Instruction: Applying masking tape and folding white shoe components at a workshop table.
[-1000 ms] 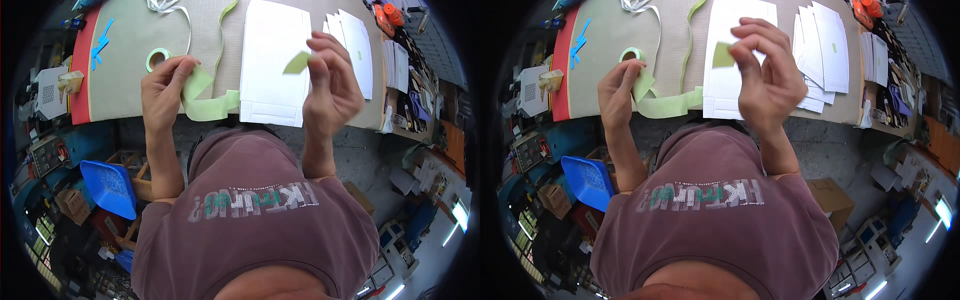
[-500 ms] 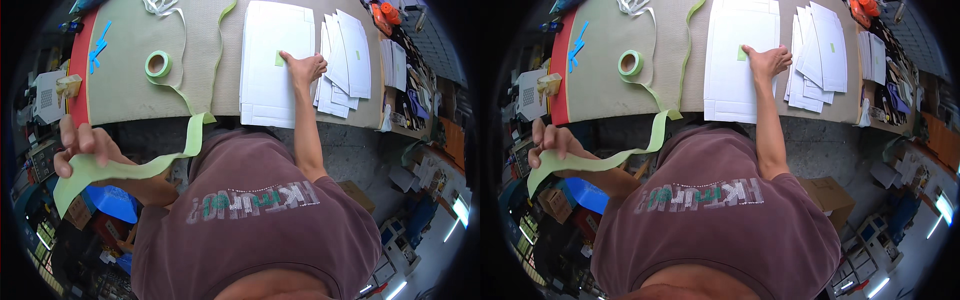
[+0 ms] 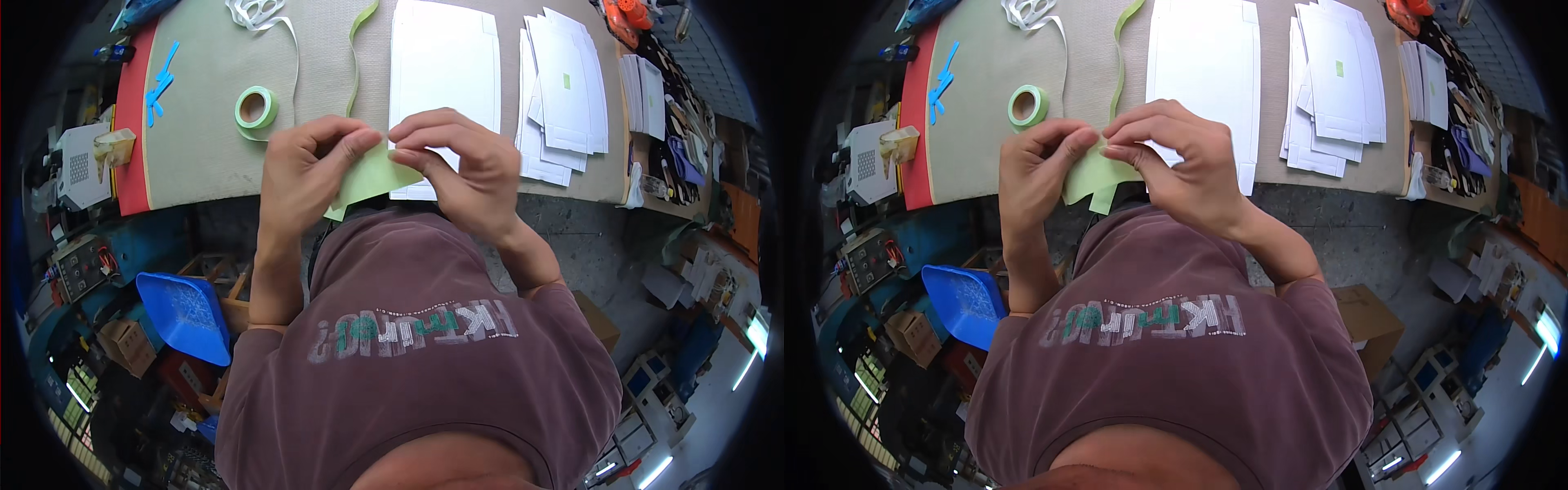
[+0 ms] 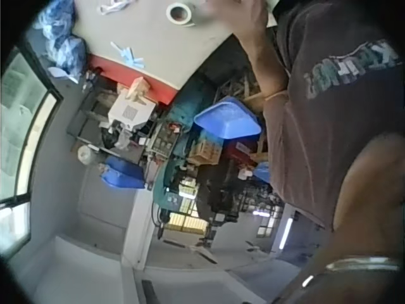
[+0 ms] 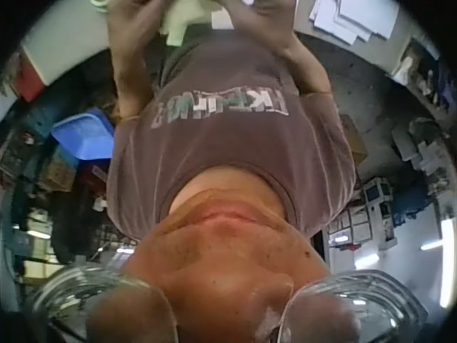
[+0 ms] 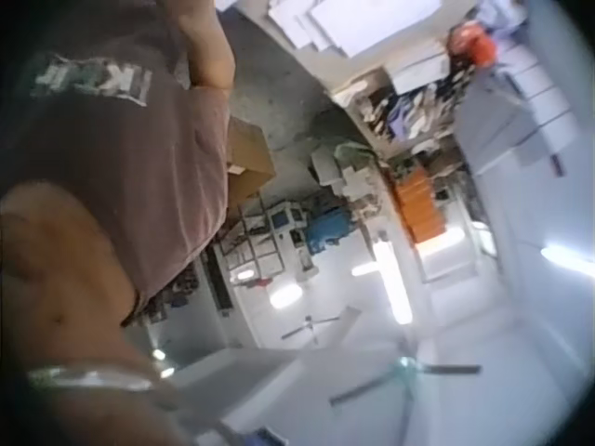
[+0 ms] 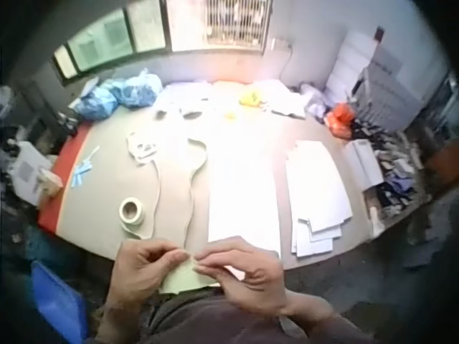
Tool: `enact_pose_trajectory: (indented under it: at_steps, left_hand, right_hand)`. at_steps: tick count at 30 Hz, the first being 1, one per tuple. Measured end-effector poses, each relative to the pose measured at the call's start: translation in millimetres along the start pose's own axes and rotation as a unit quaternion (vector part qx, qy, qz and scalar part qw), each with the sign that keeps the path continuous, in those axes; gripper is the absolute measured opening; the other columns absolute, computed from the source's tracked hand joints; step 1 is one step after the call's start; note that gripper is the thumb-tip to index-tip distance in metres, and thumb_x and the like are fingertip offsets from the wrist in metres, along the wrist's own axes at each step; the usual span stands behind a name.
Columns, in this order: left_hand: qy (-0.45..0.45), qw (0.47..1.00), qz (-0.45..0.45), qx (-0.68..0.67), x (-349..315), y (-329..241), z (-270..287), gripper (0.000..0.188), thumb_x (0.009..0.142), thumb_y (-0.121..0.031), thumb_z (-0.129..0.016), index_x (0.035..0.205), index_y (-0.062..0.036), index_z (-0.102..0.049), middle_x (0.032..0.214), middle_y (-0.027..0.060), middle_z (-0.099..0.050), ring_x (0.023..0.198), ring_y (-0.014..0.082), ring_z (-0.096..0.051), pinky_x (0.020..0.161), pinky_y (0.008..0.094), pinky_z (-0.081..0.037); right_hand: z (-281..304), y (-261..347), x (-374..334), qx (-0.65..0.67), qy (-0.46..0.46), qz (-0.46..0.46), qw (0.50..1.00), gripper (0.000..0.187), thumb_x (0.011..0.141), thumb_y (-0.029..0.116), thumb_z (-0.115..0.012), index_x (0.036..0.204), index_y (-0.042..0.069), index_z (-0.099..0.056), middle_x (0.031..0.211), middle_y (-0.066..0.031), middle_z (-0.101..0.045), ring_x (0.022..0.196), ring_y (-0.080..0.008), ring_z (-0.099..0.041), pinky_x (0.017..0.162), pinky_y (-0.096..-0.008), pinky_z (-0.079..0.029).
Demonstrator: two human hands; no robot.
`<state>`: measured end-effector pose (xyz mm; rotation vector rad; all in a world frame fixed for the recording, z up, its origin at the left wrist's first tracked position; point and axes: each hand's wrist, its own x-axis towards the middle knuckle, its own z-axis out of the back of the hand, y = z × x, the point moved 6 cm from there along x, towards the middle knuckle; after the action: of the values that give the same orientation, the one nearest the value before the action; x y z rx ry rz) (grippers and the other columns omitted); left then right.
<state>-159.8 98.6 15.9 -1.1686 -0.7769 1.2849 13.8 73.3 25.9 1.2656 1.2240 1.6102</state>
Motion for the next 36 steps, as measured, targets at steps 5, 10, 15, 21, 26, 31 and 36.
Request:
enact_pose_trajectory:
  at_steps: [5,10,15,21,26,31,36]
  left_hand:
    - [-0.096,0.982,-0.019,-0.161,-10,21,48,0.017,0.087,-0.001,-0.066,0.103,0.0029,-0.070,0.078,0.0078,-0.067,0.058,0.0067,-0.053,0.052,0.0170,-0.042]
    - [0.292,0.728,-0.259,-0.564,-50,-31,76,0.047,0.092,0.002,-0.060,0.133,0.0038,-0.037,0.110,0.0206,-0.064,0.061,0.0295,-0.070,0.053,0.0366,-0.062]
    - [0.209,0.686,-0.198,-0.668,-32,-7,77,0.031,0.092,0.002,-0.062,0.118,0.0023,-0.045,0.126,0.0223,-0.050,0.065,0.0303,-0.071,0.057,0.0379,-0.065]
    - [0.094,0.794,-0.329,-0.503,-16,6,52,0.007,0.098,-0.007,-0.059,0.098,-0.0006,-0.057,0.108,0.0161,-0.053,0.063,0.0205,-0.068,0.050,0.0280,-0.059]
    - [0.034,0.917,-0.225,-0.329,-17,-6,50,0.006,0.094,-0.004,-0.065,0.098,0.0005,-0.066,0.088,0.0142,-0.067,0.062,0.0151,-0.064,0.054,0.0210,-0.052]
    - [-0.028,0.997,-0.066,-0.040,-4,-22,18,0.015,0.087,-0.005,-0.073,0.098,0.0057,-0.073,0.079,0.0093,-0.070,0.060,0.0078,-0.055,0.053,0.0175,-0.045]
    - [0.002,0.997,-0.073,0.039,2,-17,0,0.016,0.088,-0.006,-0.072,0.098,0.0064,-0.073,0.077,0.0067,-0.068,0.062,0.0076,-0.054,0.054,0.0171,-0.043]
  right_hand:
    - [66,-44,20,-0.099,-0.252,0.064,0.960,0.016,0.084,0.014,-0.076,0.094,0.003,-0.070,0.110,-0.0120,-0.067,0.101,-0.0268,-0.060,0.083,-0.0357,-0.049]
    - [93,-219,-4,-0.558,-0.278,-0.150,0.767,0.055,0.082,0.044,-0.078,0.110,-0.001,-0.063,0.129,-0.0249,-0.051,0.127,-0.0354,-0.042,0.100,-0.0489,-0.038]
    - [113,-223,-15,-0.386,-0.272,-0.460,0.752,0.068,0.074,0.052,-0.082,0.107,-0.001,-0.056,0.127,-0.0262,-0.043,0.135,-0.0411,-0.023,0.107,-0.0537,-0.023]
    - [115,-199,-11,-0.444,-0.292,-0.403,0.745,0.072,0.077,0.048,-0.082,0.112,-0.007,-0.050,0.111,-0.0266,-0.052,0.115,-0.0355,-0.052,0.092,-0.0464,-0.047]
    - [189,-183,-23,-0.307,-0.425,-0.320,0.789,0.070,0.071,0.031,-0.090,0.113,-0.001,-0.043,0.097,-0.0190,-0.061,0.085,-0.0310,-0.068,0.078,-0.0409,-0.059]
    - [275,-92,0,-0.427,-0.361,-0.245,0.792,0.075,0.087,0.052,-0.070,0.135,-0.002,-0.050,0.117,-0.0197,-0.063,0.095,-0.0266,-0.067,0.084,-0.0372,-0.057]
    - [19,-19,16,0.046,0.074,-0.162,0.983,0.022,0.089,0.008,-0.069,0.110,-0.001,-0.069,0.099,-0.0102,-0.072,0.098,-0.0238,-0.066,0.092,-0.0357,-0.050]
